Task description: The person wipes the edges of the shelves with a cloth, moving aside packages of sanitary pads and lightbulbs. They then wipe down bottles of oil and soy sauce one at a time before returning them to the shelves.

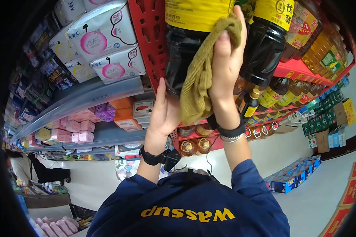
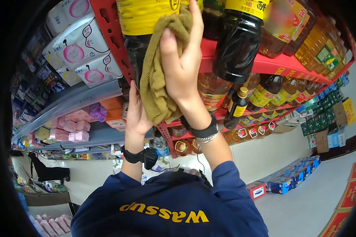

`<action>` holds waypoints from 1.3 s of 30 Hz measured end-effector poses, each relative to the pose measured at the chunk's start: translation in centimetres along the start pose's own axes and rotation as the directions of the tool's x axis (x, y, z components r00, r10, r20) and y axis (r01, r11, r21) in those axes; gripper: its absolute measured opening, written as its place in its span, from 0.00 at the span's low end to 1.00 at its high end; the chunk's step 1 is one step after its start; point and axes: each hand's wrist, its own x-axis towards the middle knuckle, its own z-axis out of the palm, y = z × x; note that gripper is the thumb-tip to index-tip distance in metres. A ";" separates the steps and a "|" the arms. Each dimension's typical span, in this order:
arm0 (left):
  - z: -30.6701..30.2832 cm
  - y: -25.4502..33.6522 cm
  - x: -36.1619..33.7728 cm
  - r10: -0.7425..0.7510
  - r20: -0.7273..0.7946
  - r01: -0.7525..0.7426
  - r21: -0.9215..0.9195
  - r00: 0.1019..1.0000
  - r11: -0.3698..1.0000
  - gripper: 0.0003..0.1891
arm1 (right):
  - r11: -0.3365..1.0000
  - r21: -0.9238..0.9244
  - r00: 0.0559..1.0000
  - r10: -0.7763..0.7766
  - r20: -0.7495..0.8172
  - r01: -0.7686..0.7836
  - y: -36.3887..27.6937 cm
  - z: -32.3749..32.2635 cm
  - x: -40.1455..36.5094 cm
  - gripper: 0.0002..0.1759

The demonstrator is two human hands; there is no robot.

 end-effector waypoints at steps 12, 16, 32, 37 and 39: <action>-0.6 0.0 -0.2 0.022 -0.083 -0.021 0.007 0.996 1.000 0.28 | 0.945 -0.300 0.991 0.108 -0.084 -0.129 4.4 -3.9 -12.8 0.30; -0.7 -0.2 -0.9 0.080 -0.138 -0.080 0.006 0.987 0.997 0.25 | 0.928 -0.369 0.976 -0.030 -0.214 -0.053 5.9 -4.4 -12.2 0.26; -5.5 -1.9 -6.6 0.008 -0.310 0.150 0.483 0.951 0.863 0.15 | -0.067 -0.830 0.789 -0.277 0.549 0.554 14.4 -16.7 -8.7 0.37; -6.7 -1.4 -8.9 0.069 -0.452 0.161 0.450 0.889 0.878 0.14 | 0.246 -0.885 0.889 -0.345 0.302 0.396 13.0 -13.5 -9.7 0.35; -7.0 -1.5 -9.7 0.097 -0.517 0.165 0.437 0.850 0.884 0.14 | 0.386 -0.860 0.931 -0.281 0.235 0.334 12.8 -10.2 -11.5 0.37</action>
